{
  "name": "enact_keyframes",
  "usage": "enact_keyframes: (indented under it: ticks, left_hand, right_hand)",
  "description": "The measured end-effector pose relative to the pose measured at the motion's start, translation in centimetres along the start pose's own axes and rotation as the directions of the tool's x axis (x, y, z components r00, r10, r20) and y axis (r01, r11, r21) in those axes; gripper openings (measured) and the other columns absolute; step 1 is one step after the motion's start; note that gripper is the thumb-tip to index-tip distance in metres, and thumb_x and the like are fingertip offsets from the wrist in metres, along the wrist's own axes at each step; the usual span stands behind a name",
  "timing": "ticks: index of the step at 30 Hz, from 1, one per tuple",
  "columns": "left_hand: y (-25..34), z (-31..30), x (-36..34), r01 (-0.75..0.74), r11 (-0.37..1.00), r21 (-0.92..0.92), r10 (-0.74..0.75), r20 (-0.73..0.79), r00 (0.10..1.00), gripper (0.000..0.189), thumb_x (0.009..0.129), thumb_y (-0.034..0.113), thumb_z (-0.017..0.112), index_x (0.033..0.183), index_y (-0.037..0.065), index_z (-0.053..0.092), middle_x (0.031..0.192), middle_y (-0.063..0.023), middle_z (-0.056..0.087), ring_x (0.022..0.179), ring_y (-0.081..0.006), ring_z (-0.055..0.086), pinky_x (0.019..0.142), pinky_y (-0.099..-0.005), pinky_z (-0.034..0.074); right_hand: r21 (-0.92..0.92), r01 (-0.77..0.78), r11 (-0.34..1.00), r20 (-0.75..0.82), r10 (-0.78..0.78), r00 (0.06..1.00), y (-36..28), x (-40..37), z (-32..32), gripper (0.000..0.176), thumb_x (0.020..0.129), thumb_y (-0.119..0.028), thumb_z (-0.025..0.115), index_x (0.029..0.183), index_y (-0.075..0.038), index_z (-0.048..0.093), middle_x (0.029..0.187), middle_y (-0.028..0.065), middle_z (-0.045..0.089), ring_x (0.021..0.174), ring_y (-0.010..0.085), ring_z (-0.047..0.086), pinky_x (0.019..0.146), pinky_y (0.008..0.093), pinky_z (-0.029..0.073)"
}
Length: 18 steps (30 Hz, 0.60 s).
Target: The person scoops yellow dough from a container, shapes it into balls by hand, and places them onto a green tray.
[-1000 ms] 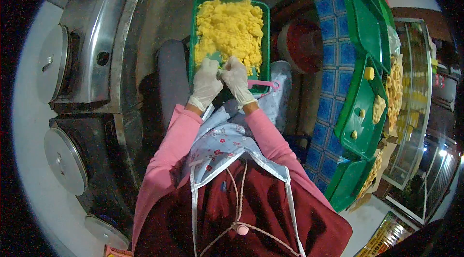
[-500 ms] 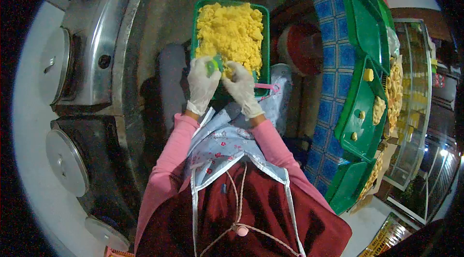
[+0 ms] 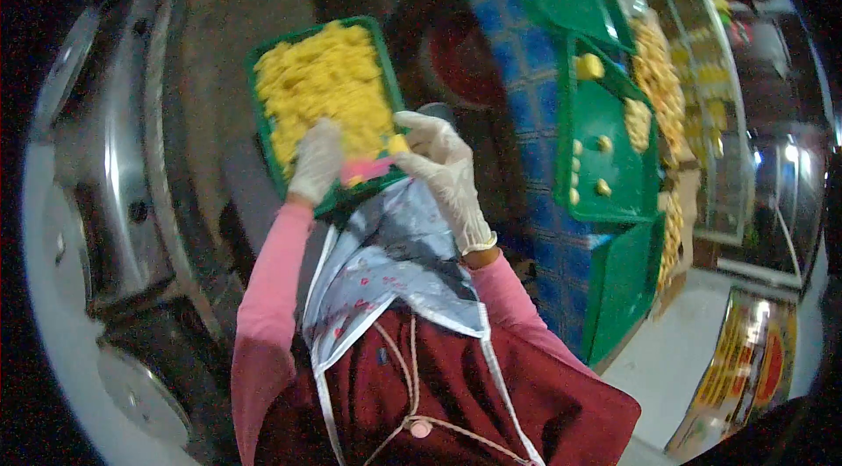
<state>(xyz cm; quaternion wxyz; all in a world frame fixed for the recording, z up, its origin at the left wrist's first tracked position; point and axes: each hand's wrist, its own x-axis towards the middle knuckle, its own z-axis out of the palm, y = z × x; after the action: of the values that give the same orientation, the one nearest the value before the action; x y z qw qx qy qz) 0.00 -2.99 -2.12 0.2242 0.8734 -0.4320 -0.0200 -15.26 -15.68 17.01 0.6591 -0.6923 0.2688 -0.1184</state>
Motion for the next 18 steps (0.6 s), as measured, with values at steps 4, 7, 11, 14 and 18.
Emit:
enact_keyframes:
  ticks: [4,7,11,14,18]
  left_hand:
    - [-1.5,0.3,-1.1,-0.035,0.998,0.055,0.028,0.119,0.992,0.010,0.078,0.016,0.062,0.078,0.007,0.066,0.085,-0.0168,0.062,0.086,-0.0357,0.061,0.077,-0.0425,0.050]
    - [-3.1,0.7,-2.6,0.049,0.994,-0.103,-0.040,0.087,0.995,0.015,0.074,0.019,0.069,0.078,0.006,0.065,0.086,-0.0168,0.061,0.086,-0.0356,0.061,0.077,-0.0431,0.049]
    - [-0.6,-2.8,-2.8,0.195,0.934,-0.299,-0.188,0.050,0.981,0.027,0.071,0.019,0.076,0.090,0.004,0.063,0.090,-0.0165,0.059,0.088,-0.0361,0.060,0.077,-0.0451,0.048]
    - [0.4,-2.2,-2.3,0.091,0.960,-0.265,-0.106,-0.040,0.994,0.033,0.072,0.017,0.076,0.099,0.004,0.061,0.093,-0.0162,0.058,0.090,-0.0362,0.059,0.077,-0.0463,0.048]
    - [0.7,-1.4,-1.6,0.059,0.985,-0.161,-0.063,-0.022,0.998,0.036,0.074,0.016,0.074,0.106,0.004,0.062,0.095,-0.0157,0.057,0.091,-0.0357,0.059,0.076,-0.0463,0.049]
  right_hand:
    - [0.022,0.040,0.999,-0.043,-0.039,0.998,-8.6,-2.9,-2.0,0.049,0.080,-0.005,0.076,0.127,-0.004,0.060,0.104,0.0024,0.063,0.090,0.0098,0.060,0.079,0.0266,0.051]
    - [-0.112,0.216,0.970,-0.198,-0.235,0.952,-12.8,-4.9,-5.2,0.048,0.080,-0.001,0.076,0.126,-0.002,0.061,0.116,0.0056,0.066,0.097,0.0135,0.062,0.088,0.0271,0.051]
    - [-0.405,0.082,0.911,-0.474,-0.286,0.833,-16.3,-5.2,-11.7,0.045,0.079,-0.002,0.073,0.123,-0.003,0.064,0.098,0.0015,0.062,0.083,0.0106,0.059,0.077,0.0240,0.049]
    - [-0.497,-0.006,0.868,-0.494,-0.277,0.824,-14.5,-2.2,-19.0,0.046,0.079,-0.011,0.076,0.123,-0.002,0.063,0.088,0.0012,0.063,0.077,0.0097,0.058,0.070,0.0245,0.048]
    - [-0.637,-0.122,0.761,-0.473,-0.261,0.841,-11.9,2.4,-24.2,0.046,0.079,-0.013,0.079,0.121,-0.002,0.063,0.086,0.0035,0.067,0.077,0.0104,0.060,0.070,0.0252,0.049]
